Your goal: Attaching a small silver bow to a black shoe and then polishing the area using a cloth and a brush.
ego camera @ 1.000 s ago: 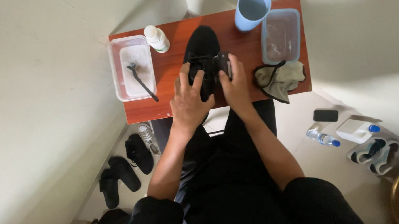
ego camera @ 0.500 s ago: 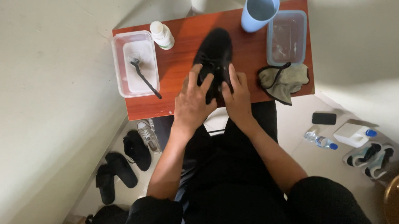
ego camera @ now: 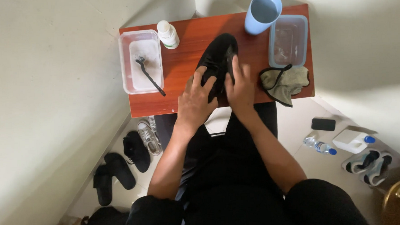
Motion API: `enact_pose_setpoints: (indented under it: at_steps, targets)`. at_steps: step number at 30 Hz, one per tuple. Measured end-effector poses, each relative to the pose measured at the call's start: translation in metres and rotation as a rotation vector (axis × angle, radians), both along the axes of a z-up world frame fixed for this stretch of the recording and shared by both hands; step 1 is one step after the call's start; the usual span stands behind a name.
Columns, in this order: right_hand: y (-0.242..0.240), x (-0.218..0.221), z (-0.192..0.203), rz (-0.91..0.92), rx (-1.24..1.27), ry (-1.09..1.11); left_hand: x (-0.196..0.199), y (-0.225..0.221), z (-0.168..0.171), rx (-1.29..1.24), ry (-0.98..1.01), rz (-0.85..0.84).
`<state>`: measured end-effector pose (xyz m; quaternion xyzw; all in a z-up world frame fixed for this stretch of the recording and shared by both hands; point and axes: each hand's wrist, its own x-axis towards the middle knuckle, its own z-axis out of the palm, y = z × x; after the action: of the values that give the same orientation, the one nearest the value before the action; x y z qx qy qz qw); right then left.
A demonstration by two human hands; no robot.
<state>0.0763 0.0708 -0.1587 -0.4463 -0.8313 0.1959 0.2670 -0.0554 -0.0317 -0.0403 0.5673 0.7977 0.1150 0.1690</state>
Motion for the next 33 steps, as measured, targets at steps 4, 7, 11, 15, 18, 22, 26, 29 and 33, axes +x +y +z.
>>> enact_pose_setpoints:
  at_steps: [4,7,11,15,18,22,26,29,33]
  targets:
    - [-0.032,0.014,0.011,-0.002,-0.183,0.113,0.004,-0.004,-0.001,0.032,0.037,0.033]
    - [-0.025,0.013,0.01,0.005,-0.129,0.014,0.005,-0.004,0.002,0.028,0.05,0.024]
    - [0.02,-0.009,-0.012,-0.039,0.056,-0.094,0.004,-0.008,0.002,0.018,0.057,0.001]
    - [0.054,-0.029,0.005,-0.074,0.185,-0.143,-0.003,-0.01,0.004,0.076,0.011,-0.064]
    - [0.063,-0.021,-0.002,-0.037,0.177,-0.045,-0.001,-0.011,-0.002,0.085,0.061,-0.049]
    - [0.033,-0.001,-0.012,-0.02,0.116,-0.03,0.005,-0.011,0.005,0.018,0.061,0.036]
    - [-0.012,0.012,-0.006,0.03,-0.024,-0.008,0.005,-0.01,-0.002,0.077,0.048,0.044]
    - [-0.012,0.009,-0.008,0.028,-0.069,-0.017,0.006,-0.013,-0.002,0.07,0.053,0.037]
    - [0.026,-0.016,0.0,-0.023,0.076,-0.089,0.004,-0.013,0.002,0.059,0.027,0.004]
